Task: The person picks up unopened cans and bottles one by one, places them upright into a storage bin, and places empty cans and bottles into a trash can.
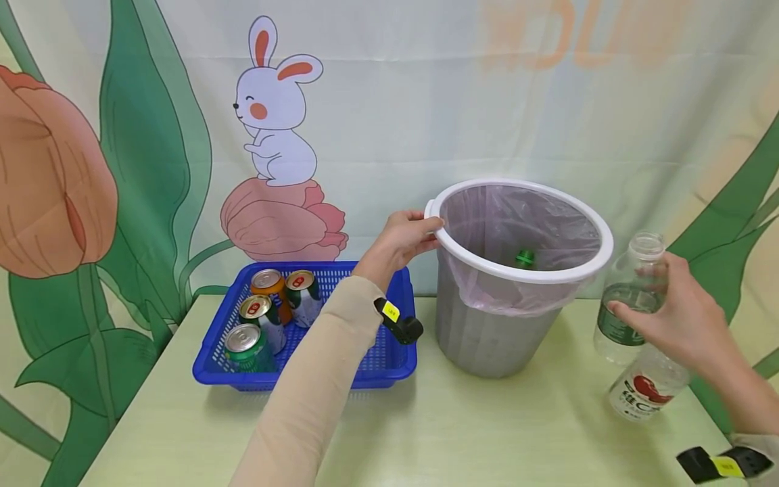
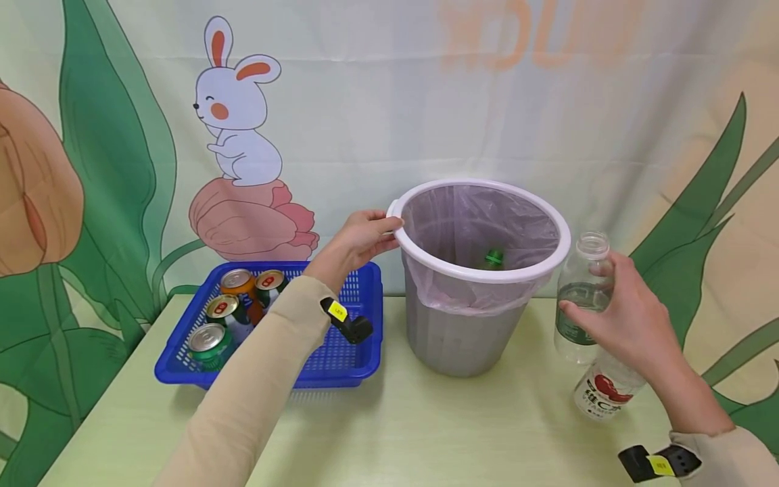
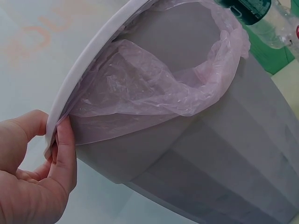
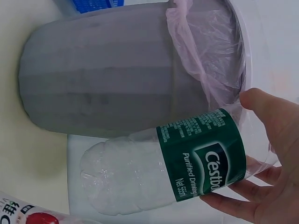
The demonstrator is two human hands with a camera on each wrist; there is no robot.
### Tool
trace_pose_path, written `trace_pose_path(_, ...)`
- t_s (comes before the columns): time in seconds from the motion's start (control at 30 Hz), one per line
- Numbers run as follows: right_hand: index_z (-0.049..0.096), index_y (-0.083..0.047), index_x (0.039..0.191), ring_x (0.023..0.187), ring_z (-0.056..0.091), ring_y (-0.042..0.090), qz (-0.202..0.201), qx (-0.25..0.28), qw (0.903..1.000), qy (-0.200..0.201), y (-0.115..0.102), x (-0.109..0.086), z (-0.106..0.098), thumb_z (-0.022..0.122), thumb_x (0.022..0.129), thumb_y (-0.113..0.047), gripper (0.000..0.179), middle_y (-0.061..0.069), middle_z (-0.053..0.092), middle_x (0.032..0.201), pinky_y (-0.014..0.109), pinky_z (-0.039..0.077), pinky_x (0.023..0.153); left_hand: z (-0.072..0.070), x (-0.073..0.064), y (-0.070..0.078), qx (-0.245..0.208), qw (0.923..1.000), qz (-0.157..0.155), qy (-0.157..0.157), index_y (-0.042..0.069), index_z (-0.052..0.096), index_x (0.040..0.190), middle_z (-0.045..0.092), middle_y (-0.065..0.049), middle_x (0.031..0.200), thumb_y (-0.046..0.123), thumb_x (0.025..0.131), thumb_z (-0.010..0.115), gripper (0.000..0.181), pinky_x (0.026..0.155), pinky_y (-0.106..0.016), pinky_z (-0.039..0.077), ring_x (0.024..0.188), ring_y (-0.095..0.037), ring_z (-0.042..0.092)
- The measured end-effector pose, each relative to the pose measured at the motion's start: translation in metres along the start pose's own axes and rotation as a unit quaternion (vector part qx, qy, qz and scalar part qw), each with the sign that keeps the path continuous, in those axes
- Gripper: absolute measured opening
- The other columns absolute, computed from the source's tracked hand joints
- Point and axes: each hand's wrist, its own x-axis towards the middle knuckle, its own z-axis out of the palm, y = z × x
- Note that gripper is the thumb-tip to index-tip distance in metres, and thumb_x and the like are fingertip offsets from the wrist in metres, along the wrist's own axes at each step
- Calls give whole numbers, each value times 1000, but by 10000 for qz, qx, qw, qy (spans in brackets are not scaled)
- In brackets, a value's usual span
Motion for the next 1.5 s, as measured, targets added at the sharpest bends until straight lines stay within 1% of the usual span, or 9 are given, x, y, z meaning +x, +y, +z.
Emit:
trace_pose_path(0.17,25,1,134,95,52,42,-151,-149,9998,-4,-3,4,-7,74,76,-32,83,25,50,119,54,40,62,-1,0,0,10,10000,10,-18,0,46,125,57,-12,109,9,85,64,45,77,-27,55,85,-19,63)
trace_pose_path(0.27,24,1,134,95,51,42,-265,-236,9994,33,-3,7,-10,74,76,-30,84,25,50,119,53,40,61,-1,0,-1,3,10000,12,-36,0,46,125,57,-13,110,9,85,64,45,77,-28,55,86,-20,63)
trace_pose_path(0.37,21,0,137,96,51,43,-327,-281,9991,40,-5,10,-14,74,76,-30,86,25,50,119,56,40,62,-1,0,0,3,10000,-7,-41,0,47,125,57,-12,110,9,85,64,44,77,-27,55,88,-20,64)
trace_pose_path(0.53,19,-3,140,99,50,45,-322,-266,9991,-29,-8,15,-20,73,77,-33,89,27,49,121,60,40,65,0,1,0,74,10000,-30,-28,1,47,127,57,-12,112,9,86,63,45,76,-27,55,89,-20,64)
trace_pose_path(0.77,21,-4,138,99,49,45,-386,-352,9986,-33,-13,24,-29,73,76,-33,86,28,49,120,59,40,65,0,1,0,89,9999,-19,-49,1,46,128,57,-12,112,10,86,63,46,76,-26,55,86,-19,63)
trace_pose_path(0.97,20,-2,140,100,47,47,-423,-418,9982,-12,-17,32,-39,74,75,-31,89,30,48,120,61,40,68,-1,0,0,79,9999,-20,-80,1,45,129,57,-12,113,10,86,63,47,77,-26,55,87,-19,63)
trace_pose_path(1.23,25,1,136,95,50,44,-370,-538,9977,-164,-23,44,-51,73,75,-36,86,30,49,121,59,41,66,-1,1,0,100,9999,-15,-47,1,47,127,57,-12,112,11,86,64,46,77,-26,55,87,-19,63)
trace_pose_path(1.5,17,2,141,95,48,47,-276,-652,9971,-287,-30,54,-59,72,77,-33,91,31,45,122,58,41,66,-1,1,-1,99,9999,-7,-32,1,47,126,58,-12,110,11,85,64,45,76,-27,55,88,-20,64)
